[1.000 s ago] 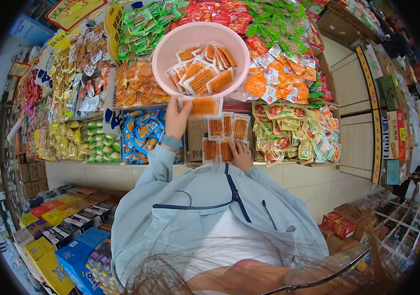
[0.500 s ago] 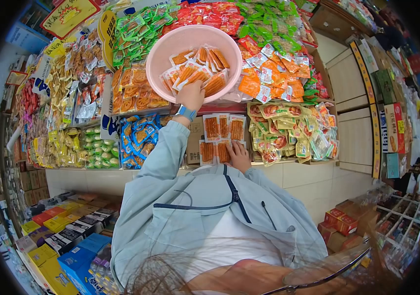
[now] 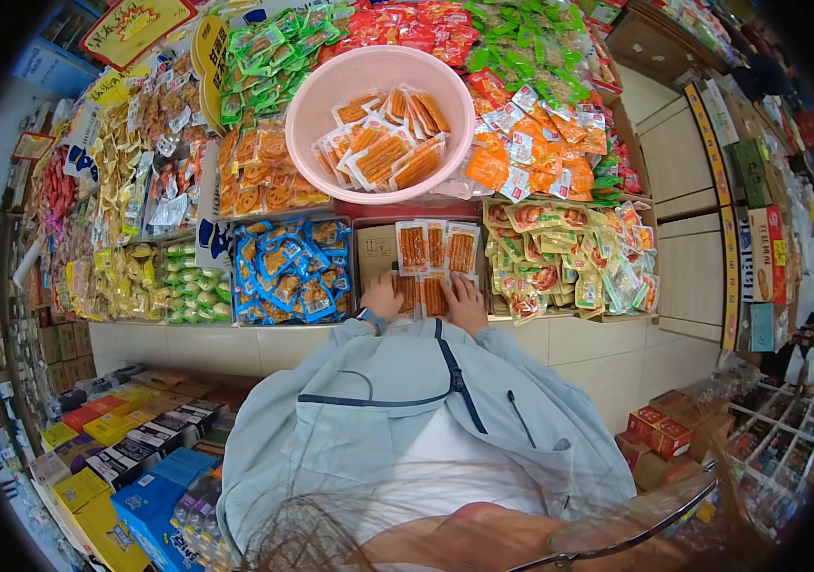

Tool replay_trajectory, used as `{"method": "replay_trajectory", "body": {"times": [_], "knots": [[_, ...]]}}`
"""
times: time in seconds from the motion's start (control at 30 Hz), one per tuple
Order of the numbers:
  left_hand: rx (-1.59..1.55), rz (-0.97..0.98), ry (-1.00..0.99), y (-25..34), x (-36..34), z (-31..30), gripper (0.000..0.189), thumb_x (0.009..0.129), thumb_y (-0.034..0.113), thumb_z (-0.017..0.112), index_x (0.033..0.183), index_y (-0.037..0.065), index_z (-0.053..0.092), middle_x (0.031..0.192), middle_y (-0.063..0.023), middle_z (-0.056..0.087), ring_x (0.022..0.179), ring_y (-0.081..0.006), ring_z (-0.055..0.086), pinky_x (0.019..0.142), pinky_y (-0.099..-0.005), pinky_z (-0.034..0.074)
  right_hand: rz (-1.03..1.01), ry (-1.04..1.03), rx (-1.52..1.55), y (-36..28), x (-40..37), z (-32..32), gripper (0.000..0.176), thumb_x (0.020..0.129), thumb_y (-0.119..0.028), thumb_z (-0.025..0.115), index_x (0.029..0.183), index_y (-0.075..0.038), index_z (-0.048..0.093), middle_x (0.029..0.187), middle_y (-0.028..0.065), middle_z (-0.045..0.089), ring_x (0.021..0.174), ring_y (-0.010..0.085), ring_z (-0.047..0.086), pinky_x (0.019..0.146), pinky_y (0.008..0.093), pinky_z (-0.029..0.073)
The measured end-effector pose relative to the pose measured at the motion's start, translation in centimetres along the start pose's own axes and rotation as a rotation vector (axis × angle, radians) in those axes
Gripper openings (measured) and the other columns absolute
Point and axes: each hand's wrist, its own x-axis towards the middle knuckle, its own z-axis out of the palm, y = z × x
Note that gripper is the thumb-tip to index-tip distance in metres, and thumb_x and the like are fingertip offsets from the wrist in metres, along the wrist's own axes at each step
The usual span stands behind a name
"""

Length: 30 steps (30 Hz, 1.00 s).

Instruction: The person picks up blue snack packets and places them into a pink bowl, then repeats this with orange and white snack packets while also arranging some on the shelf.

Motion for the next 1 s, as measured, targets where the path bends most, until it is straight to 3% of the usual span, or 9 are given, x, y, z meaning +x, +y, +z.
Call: {"method": "replay_trajectory", "body": {"times": [0.1,0.2,0.3,0.4,0.6,0.7,0.8,0.87,1.0], "knots": [[-0.123,0.024,0.148,-1.7,0.2,2.2,0.072,0.077,0.027,0.066,0.14,0.007,0.039,0.124,-0.0248,0.054,0.111,-0.0437,0.055,0.095,-0.0487,0.047,0.008,-0.019,0.01,0.0,0.0,-0.1,0.096,0.072,-0.05,0.075,0.151,-0.017,0.031,0.155,0.0146,0.028,0.143,0.0349,0.025,0.108,0.0528,0.03],[-0.266,-0.202,0.057,-1.6,1.4,2.2,0.059,0.078,0.023,0.068,0.131,0.002,0.052,0.111,-0.0218,0.064,0.11,-0.0398,0.058,0.095,-0.0445,0.047,0.011,-0.028,0.006,0.0,0.2,0.2,0.096,0.073,-0.05,0.075,0.151,-0.017,0.031,0.155,0.0147,0.027,0.144,0.0346,0.023,0.109,0.053,0.029],[-0.37,-0.181,-0.262,-1.8,2.2,1.7,0.045,0.078,0.025,0.07,0.116,0.002,0.065,0.103,-0.0207,0.069,0.101,-0.0375,0.064,0.089,-0.0417,0.05,0.01,-0.024,0.004,0.3,0.0,0.4,0.097,0.073,-0.05,0.076,0.151,-0.016,0.031,0.156,0.0146,0.025,0.144,0.0344,0.023,0.109,0.0528,0.028],[-0.285,-0.075,-0.193,-1.1,1.2,1.1,0.033,0.078,0.026,0.07,0.101,0.003,0.071,0.095,-0.0205,0.071,0.089,-0.0363,0.068,0.082,-0.0415,0.053,0.001,-0.016,0.003,0.2,0.0,0.5,0.097,0.073,-0.05,0.076,0.151,-0.016,0.03,0.156,0.0144,0.025,0.144,0.0343,0.023,0.109,0.0527,0.028],[-0.147,-0.039,0.002,-0.8,2.1,-6.1,0.032,0.08,0.027,0.067,0.104,0.006,0.07,0.091,-0.0204,0.069,0.085,-0.0388,0.067,0.077,-0.0431,0.054,-0.006,-0.011,-0.001,0.3,0.0,0.4,0.096,0.073,-0.05,0.075,0.151,-0.016,0.031,0.156,0.0143,0.025,0.143,0.0342,0.023,0.109,0.0523,0.029],[-0.287,0.097,-0.069,1.8,2.4,-13.2,0.029,0.082,0.024,0.069,0.103,0.004,0.069,0.086,-0.0167,0.07,0.078,-0.0292,0.069,0.072,-0.0382,0.053,-0.01,0.001,-0.003,0.1,0.1,0.2,0.094,0.073,-0.051,0.075,0.15,-0.015,0.033,0.155,0.0145,0.026,0.143,0.0343,0.024,0.109,0.0519,0.029],[-0.615,0.247,0.029,4.6,3.6,-17.7,0.023,0.086,0.015,0.07,0.103,0.0,0.068,0.08,-0.0081,0.069,0.074,-0.0086,0.061,0.068,-0.03,0.051,-0.001,-0.008,-0.008,-0.2,0.1,-0.2,0.093,0.073,-0.051,0.074,0.149,-0.015,0.034,0.155,0.0146,0.028,0.143,0.0345,0.024,0.109,0.0517,0.029],[-0.621,0.307,0.241,8.6,4.1,-21.6,0.023,0.087,0.017,0.068,0.103,0.0,0.067,0.079,-0.0097,0.069,0.072,-0.0114,0.062,0.066,-0.0307,0.05,0.007,-0.012,-0.003,-0.4,0.0,-0.4,0.093,0.073,-0.051,0.074,0.149,-0.015,0.034,0.154,0.0146,0.028,0.143,0.0346,0.025,0.109,0.0518,0.03],[-0.142,0.37,0.511,10.9,9.3,-24.2,0.025,0.089,0.024,0.065,0.104,0.004,0.065,0.075,-0.0167,0.066,0.07,-0.0349,0.065,0.067,-0.0421,0.052,0.005,0.002,0.011,-0.3,0.1,-0.6,0.093,0.073,-0.051,0.074,0.149,-0.015,0.034,0.154,0.0147,0.029,0.142,0.035,0.026,0.108,0.052,0.03]]}}
